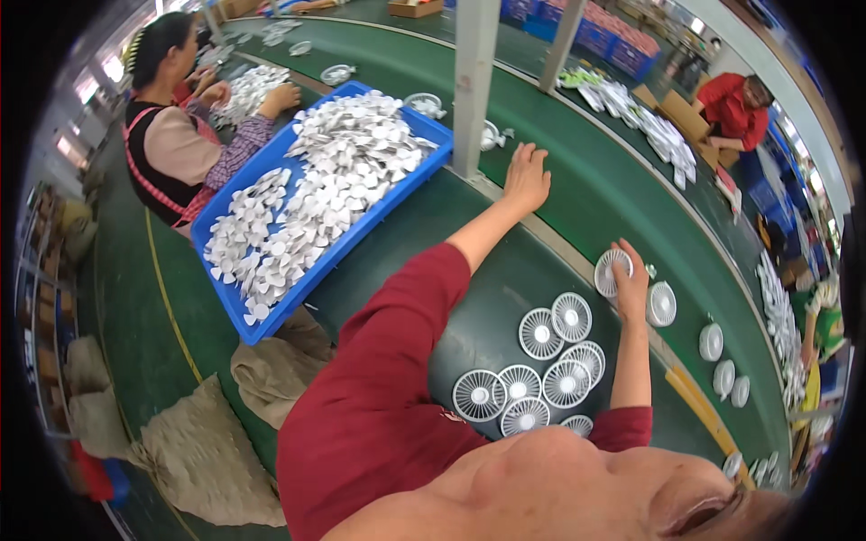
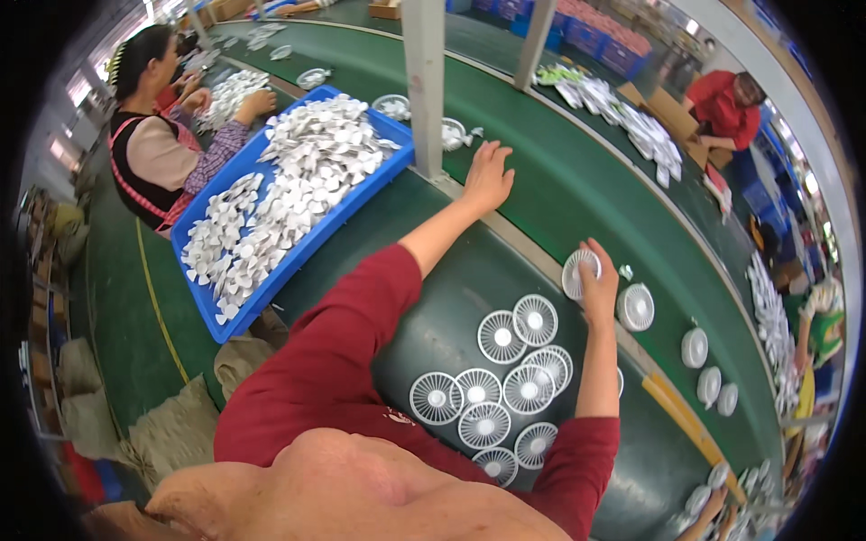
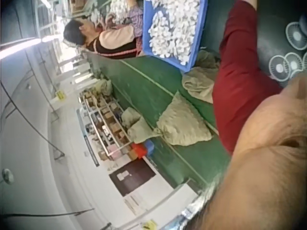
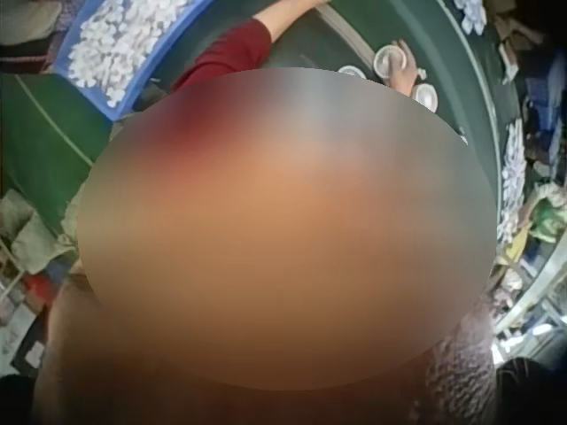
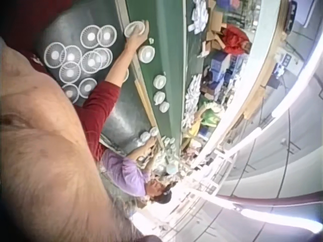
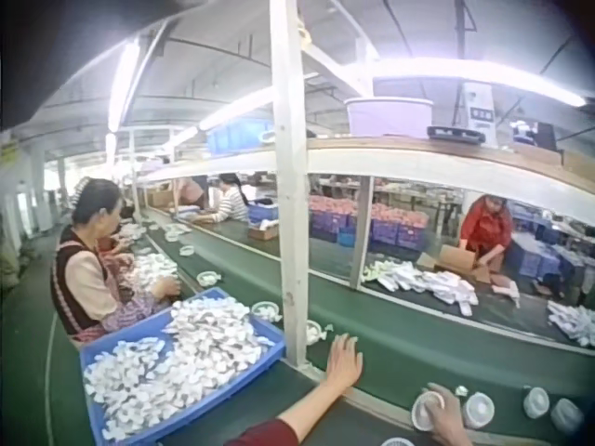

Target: The person removes fan covers from a box, arranges them on the table, assembles fan components together by hand, and places the assembled fans onto the conveyor belt.

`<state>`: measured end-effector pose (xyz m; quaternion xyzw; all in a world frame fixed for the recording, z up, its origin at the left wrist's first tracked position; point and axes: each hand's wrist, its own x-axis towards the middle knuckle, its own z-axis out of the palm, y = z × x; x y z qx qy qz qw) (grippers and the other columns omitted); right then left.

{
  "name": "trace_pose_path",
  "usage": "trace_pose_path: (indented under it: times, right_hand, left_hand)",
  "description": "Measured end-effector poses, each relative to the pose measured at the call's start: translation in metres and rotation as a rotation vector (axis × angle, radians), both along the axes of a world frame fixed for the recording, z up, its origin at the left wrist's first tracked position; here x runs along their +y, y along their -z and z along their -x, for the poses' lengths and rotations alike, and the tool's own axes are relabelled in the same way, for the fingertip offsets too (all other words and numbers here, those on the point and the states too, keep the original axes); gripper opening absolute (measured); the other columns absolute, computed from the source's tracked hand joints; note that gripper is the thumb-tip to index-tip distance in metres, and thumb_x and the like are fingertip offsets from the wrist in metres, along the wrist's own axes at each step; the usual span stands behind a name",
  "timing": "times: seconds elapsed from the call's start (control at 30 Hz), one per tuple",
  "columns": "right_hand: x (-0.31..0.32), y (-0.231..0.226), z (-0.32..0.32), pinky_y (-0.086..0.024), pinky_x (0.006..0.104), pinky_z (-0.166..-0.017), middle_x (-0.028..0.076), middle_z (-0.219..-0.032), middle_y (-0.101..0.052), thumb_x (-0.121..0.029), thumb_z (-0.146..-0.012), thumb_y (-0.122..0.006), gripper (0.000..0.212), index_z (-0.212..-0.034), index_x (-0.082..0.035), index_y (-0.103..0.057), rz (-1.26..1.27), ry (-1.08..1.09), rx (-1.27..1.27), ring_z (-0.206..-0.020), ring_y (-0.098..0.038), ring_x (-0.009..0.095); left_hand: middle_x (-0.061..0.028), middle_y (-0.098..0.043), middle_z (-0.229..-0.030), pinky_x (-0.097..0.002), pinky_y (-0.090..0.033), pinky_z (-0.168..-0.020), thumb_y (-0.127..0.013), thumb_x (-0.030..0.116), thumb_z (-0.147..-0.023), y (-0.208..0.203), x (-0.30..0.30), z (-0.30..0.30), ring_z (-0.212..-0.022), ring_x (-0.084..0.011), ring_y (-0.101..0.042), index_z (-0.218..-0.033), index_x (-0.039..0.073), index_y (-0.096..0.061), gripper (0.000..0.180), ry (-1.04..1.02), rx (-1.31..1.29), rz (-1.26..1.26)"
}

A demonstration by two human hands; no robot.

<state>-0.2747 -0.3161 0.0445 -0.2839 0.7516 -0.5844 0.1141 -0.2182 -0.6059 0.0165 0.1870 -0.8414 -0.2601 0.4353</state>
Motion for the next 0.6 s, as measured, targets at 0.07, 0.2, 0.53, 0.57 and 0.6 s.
trace_pose_path:
  times: [0.07, 0.2, 0.53, 0.57, 0.6]
  right_hand:
    - [0.004, 0.006, 0.000, -0.046, 0.0309, -0.096, 0.012, -0.122, -0.066, -0.002, -0.084, -0.059, 0.046, -0.131, -0.002, -0.057, -0.031, -0.032, 0.020, -0.109, -0.062, 0.019]
    - [0.016, 0.012, 0.000, -0.046, 0.0364, -0.097, 0.016, -0.118, -0.066, -0.004, -0.082, -0.063, 0.038, -0.120, -0.002, -0.063, -0.272, 0.098, 0.417, -0.110, -0.062, 0.029]
    - [0.035, 0.009, -0.019, -0.042, 0.0479, -0.101, 0.021, -0.133, -0.055, -0.030, -0.077, -0.076, 0.064, -0.132, -0.003, -0.054, -0.619, -0.049, 0.702, -0.119, -0.052, 0.039]
    - [0.031, 0.009, -0.018, -0.042, 0.0479, -0.101, 0.021, -0.133, -0.055, -0.030, -0.077, -0.076, 0.064, -0.132, -0.003, -0.054, -0.609, -0.057, 0.711, -0.119, -0.052, 0.039]
    - [0.028, 0.010, -0.017, -0.042, 0.0474, -0.101, 0.022, -0.133, -0.055, -0.031, -0.075, -0.078, 0.069, -0.132, -0.002, -0.053, -0.622, -0.080, 0.696, -0.120, -0.052, 0.039]
  left_hand:
    - [-0.0214, -0.040, -0.142, -0.0532, -0.029, -0.111, -0.060, 0.013, -0.087, -0.013, -0.034, 0.017, -0.136, -0.0451, -0.031, -0.129, 0.006, -0.049, 0.045, -0.123, -0.133, 0.025]
    - [-0.0188, -0.040, -0.145, -0.0534, -0.026, -0.114, -0.056, 0.017, -0.088, -0.026, -0.090, 0.028, -0.139, -0.0418, -0.029, -0.132, 0.008, -0.049, 0.046, -0.374, -0.494, 0.031]
    - [-0.0128, -0.066, -0.113, -0.0459, -0.051, -0.088, -0.061, 0.023, -0.087, -0.020, -0.095, 0.025, -0.112, -0.0327, -0.059, -0.108, 0.010, -0.068, 0.026, -0.223, -0.835, 0.134]
    - [-0.0136, -0.067, -0.109, -0.0456, -0.052, -0.085, -0.061, 0.024, -0.087, -0.017, -0.097, 0.022, -0.108, -0.0341, -0.061, -0.107, 0.010, -0.068, 0.026, -0.167, -0.829, 0.137]
    - [-0.0162, -0.068, -0.104, -0.0458, -0.054, -0.082, -0.062, 0.026, -0.087, -0.010, -0.094, 0.016, -0.099, -0.0362, -0.065, -0.105, 0.009, -0.065, 0.025, -0.124, -0.723, 0.083]
